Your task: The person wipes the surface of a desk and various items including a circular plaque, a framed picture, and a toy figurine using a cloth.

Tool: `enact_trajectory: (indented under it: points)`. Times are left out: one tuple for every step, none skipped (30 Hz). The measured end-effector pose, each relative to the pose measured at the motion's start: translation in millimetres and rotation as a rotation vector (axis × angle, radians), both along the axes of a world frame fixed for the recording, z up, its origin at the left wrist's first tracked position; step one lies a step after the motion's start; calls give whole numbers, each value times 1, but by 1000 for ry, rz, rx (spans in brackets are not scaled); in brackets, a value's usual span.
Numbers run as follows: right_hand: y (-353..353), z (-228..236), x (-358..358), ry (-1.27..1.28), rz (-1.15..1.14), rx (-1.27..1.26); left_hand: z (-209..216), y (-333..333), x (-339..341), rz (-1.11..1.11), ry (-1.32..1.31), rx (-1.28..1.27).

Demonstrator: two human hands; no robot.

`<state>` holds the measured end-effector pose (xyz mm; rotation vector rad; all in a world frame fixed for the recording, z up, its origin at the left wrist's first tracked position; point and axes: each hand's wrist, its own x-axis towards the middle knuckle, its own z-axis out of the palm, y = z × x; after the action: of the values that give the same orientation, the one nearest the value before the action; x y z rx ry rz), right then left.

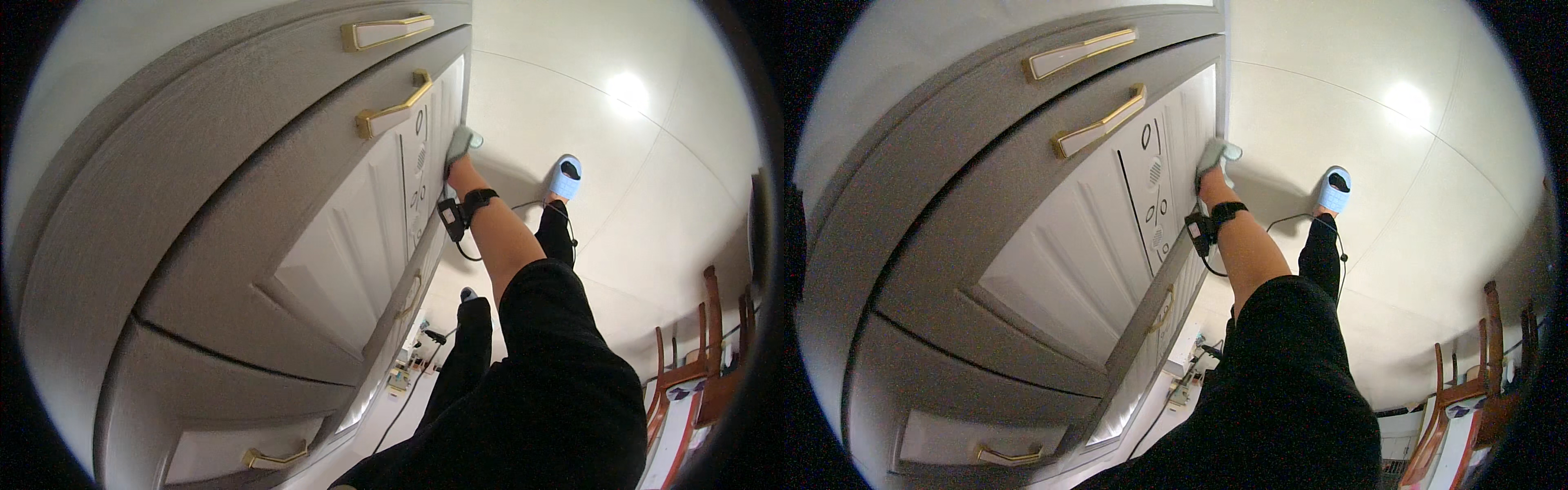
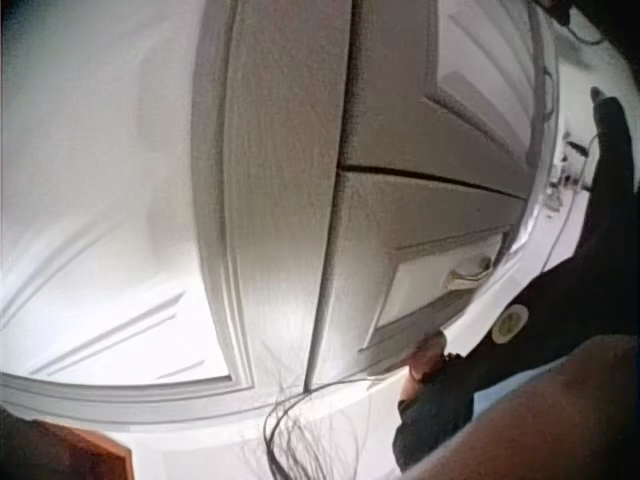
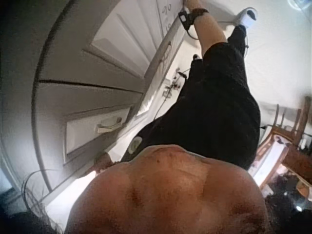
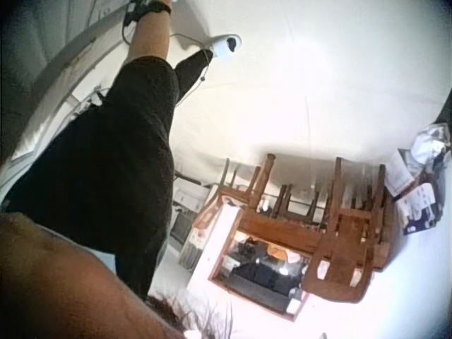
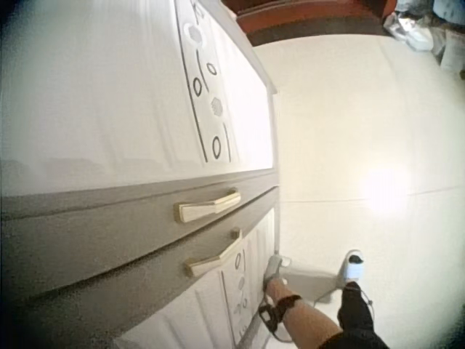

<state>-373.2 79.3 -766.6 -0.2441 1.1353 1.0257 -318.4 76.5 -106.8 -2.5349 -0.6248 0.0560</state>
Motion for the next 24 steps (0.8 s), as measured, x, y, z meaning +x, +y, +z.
enact_trajectory:
  points:
    - [-1, -4, 9, -24, -61, -26, 0, 0, 1, -8, -3, -13]
    - [-2, -10, 22, -49, -123, -53, 1, 0, 2, -22, -3, -25]
    - [-2, -11, 41, -28, -174, 13, 1, 0, 1, -22, -5, -30]
    - [-1, 17, 64, -84, -191, -70, 4, -4, -4, -10, -9, -27]
    - [-3, 37, 82, -182, -285, -64, 5, -5, -4, -11, -15, -31]
    - [-8, 63, 93, -541, -231, -273, 7, -9, -2, -29, -19, -32]
    - [-13, 87, 103, -838, -173, -561, 8, -9, -1, -37, -18, -35]
    - [-2, 80, 88, -1554, -10, -1091, 7, -9, 2, -55, -19, -41]
    - [0, 117, 81, -1528, -4, -1086, 10, -12, -1, -42, -22, -35]
    - [0, 155, 68, -1503, 16, -1051, 11, -15, -5, -27, -24, -31]
    - [-5, 198, 50, -1453, 35, -974, 13, -15, -7, -14, -18, -31]
    - [-9, 235, 36, -1422, 52, -919, 13, -17, -8, -15, -15, -32]
    - [-15, 261, 24, -1395, 80, -876, 14, -17, -6, -19, -13, -36]
    - [-19, 276, 11, -1340, 145, -803, 14, -18, -7, -25, -14, -34]
    - [-22, 287, 2, -1282, 208, -730, 15, -19, -6, -33, -14, -31]
    - [-23, 293, -4, -1224, 271, -652, 16, -20, -6, -33, -11, -30]
    - [-17, 279, -1, -954, 433, -507, 18, -21, -7, -32, -15, -23]
    - [-8, 252, -3, -914, 413, -604, 19, -22, -9, -32, -13, -18]
    - [1, 223, -6, -878, 394, -694, 21, -23, -12, -26, -19, -14]
    - [2, 199, -2, -369, -70, -378, 25, -25, -17, -13, -31, -11]
    - [2, 173, 3, 157, -511, -48, 28, -24, -17, -21, -31, -9]
    - [10, 134, -16, 42, -409, -31, 29, -26, -15, -31, -34, -13]
    - [15, 105, -37, -71, -306, -15, 30, -26, -11, -42, -33, -20]
    - [17, 90, -51, -49, -283, -13, 32, -28, -12, -40, -39, -21]
